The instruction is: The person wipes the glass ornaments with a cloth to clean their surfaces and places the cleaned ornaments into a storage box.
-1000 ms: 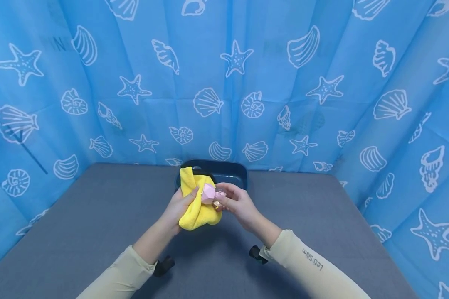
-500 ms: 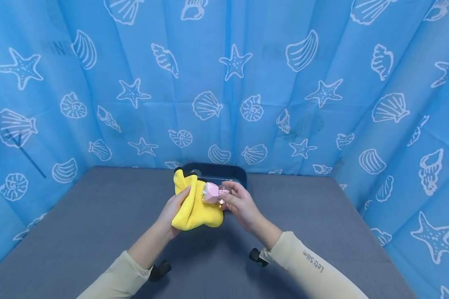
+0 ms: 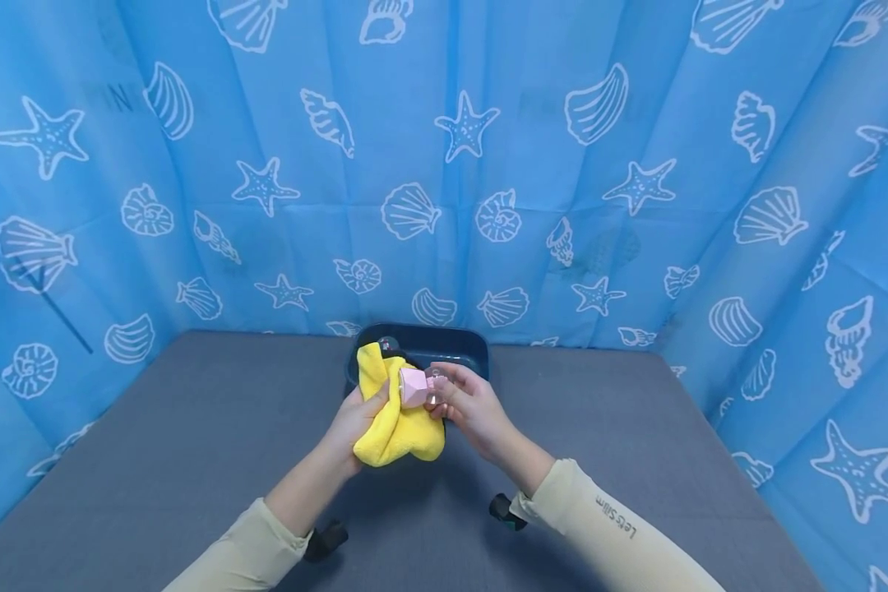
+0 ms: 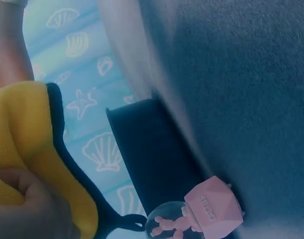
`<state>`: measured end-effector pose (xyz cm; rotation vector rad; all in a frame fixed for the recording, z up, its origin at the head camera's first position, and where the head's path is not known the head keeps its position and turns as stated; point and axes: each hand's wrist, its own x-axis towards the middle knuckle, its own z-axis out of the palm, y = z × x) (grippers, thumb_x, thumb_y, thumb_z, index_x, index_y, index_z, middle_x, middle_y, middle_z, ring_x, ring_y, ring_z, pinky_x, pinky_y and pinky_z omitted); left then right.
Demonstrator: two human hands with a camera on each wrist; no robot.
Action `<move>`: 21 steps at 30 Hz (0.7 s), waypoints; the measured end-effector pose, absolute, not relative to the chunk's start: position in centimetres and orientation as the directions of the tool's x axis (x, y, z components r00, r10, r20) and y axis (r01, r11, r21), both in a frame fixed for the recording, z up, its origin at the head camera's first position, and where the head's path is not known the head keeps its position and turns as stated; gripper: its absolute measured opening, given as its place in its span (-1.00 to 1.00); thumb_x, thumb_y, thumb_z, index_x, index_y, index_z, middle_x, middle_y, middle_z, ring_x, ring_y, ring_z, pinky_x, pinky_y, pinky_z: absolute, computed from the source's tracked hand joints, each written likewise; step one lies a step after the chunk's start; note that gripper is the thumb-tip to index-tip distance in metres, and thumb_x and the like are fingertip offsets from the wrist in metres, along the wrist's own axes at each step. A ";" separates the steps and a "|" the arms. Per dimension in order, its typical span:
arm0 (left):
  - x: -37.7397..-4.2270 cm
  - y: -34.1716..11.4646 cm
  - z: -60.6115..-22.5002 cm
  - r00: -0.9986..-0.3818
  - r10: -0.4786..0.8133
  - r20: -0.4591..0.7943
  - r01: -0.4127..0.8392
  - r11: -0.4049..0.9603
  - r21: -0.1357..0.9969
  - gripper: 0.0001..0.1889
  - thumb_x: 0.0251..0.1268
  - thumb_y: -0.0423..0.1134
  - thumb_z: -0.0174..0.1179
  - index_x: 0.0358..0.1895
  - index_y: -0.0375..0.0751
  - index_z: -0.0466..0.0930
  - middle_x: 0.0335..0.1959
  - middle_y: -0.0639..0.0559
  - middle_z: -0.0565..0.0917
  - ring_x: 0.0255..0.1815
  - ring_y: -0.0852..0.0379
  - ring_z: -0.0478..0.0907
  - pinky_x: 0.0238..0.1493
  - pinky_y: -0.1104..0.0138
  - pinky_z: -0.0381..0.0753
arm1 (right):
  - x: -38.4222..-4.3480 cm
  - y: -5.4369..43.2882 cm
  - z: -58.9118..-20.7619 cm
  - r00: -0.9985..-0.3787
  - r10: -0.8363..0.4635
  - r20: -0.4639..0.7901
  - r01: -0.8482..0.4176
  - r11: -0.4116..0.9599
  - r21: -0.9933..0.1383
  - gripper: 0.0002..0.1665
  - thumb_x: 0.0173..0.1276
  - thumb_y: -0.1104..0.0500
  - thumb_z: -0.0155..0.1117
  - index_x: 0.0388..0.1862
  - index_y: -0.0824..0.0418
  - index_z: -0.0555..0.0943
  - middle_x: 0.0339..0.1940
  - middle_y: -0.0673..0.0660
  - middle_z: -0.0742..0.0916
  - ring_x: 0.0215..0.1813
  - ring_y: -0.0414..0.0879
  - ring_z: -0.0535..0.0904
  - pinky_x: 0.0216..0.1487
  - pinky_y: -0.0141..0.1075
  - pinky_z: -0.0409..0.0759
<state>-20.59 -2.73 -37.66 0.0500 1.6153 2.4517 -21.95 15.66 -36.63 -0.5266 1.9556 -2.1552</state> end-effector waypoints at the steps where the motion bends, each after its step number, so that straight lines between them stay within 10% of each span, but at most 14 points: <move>1: -20.5 -2.8 -37.6 -0.978 0.192 -0.084 -0.154 -0.387 0.909 -0.51 0.53 -0.11 -0.03 0.34 -0.28 0.14 0.12 -0.18 0.45 0.11 0.04 0.52 0.16 0.16 0.52 | -21.9 15.6 -36.6 -0.922 -0.365 0.133 -0.099 -0.110 -0.989 -0.45 0.59 0.16 -0.11 0.33 0.57 0.16 -0.03 0.13 0.50 -0.12 -0.09 0.47 -0.08 -0.37 0.53; 21: -20.4 -3.5 -37.7 -0.975 0.208 -0.075 -0.143 -0.335 0.931 -0.53 0.52 -0.19 0.00 0.33 -0.32 0.14 0.09 -0.20 0.46 0.03 0.06 0.56 0.11 0.14 0.55 | -21.8 15.8 -36.4 -0.894 -0.434 0.113 -0.081 -0.092 -0.992 -0.33 0.51 0.29 -0.05 0.45 0.53 0.00 0.07 0.20 0.47 -0.09 -0.12 0.48 -0.05 -0.38 0.54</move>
